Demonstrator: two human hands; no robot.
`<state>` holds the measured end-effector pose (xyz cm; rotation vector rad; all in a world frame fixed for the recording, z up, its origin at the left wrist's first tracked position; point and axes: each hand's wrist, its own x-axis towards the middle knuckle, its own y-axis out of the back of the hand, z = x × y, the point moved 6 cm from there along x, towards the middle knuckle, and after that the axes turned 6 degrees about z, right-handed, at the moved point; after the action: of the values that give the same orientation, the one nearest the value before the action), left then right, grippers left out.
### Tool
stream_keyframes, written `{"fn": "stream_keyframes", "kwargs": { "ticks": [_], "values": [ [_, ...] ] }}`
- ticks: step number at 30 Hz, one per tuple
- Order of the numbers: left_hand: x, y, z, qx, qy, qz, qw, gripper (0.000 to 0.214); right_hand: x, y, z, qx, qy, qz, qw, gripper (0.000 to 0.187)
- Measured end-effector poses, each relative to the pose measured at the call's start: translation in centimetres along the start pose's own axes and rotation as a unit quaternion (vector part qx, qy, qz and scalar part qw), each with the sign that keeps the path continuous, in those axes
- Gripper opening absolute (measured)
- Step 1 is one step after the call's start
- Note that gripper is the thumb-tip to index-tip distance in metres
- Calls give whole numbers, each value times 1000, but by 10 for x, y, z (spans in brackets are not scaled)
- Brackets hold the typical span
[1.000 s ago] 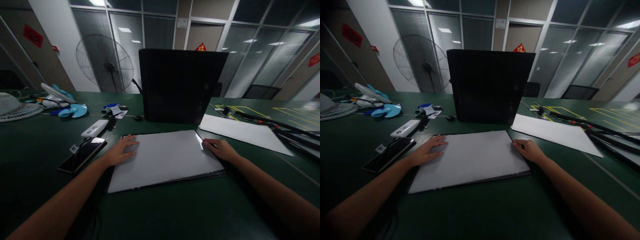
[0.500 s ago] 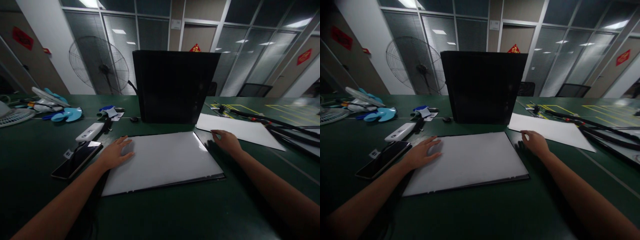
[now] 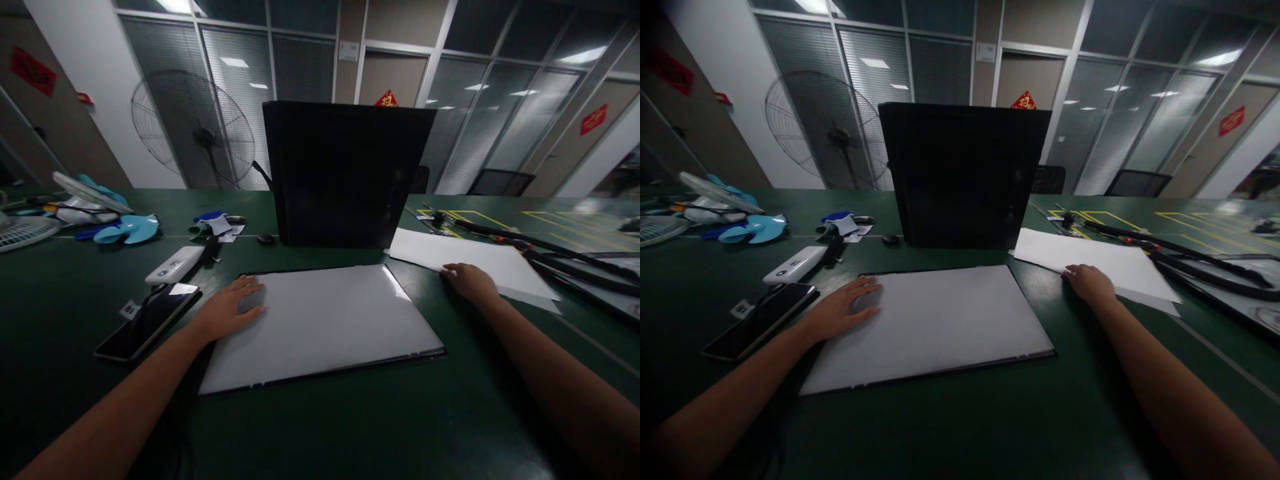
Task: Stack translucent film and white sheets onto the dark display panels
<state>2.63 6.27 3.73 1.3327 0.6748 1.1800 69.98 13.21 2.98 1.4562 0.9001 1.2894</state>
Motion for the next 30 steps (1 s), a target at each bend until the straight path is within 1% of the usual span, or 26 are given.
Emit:
{"fn": "stream_keyframes", "kwargs": {
  "ticks": [3,5,7,9,14,17,20,23,26,30],
  "values": [
    [0,-1,-2,3,1,0,1000,79,-2,7,-4,-15,-3,0,1000,49],
    [0,-3,-3,3,1,-2,1000,79,-4,10,-4,-21,-17,3,1000,48],
    [0,-3,-3,-1,-1,-3,1000,79,-5,11,-3,-21,-33,4,999,47],
    [0,-3,-3,-6,-2,-1,1000,79,-5,8,-5,-15,-33,3,999,47],
    [0,0,0,-13,-4,-1,1000,78,-5,-3,-21,7,21,0,1000,65],
    [0,0,0,-17,-8,3,1000,76,-7,-4,-23,7,29,-13,999,68],
    [0,-1,-1,-18,-7,9,1000,74,-9,1,-22,-3,36,-28,999,62],
    [0,-2,-2,-16,-2,2,1000,76,-11,8,-26,-26,36,-33,998,54],
    [0,-1,-1,-12,-4,-5,1000,78,-14,15,-36,-49,38,-24,998,49],
    [0,0,0,-8,-2,-6,1000,78,-24,23,-57,-49,67,-12,996,40]
  ]
}}
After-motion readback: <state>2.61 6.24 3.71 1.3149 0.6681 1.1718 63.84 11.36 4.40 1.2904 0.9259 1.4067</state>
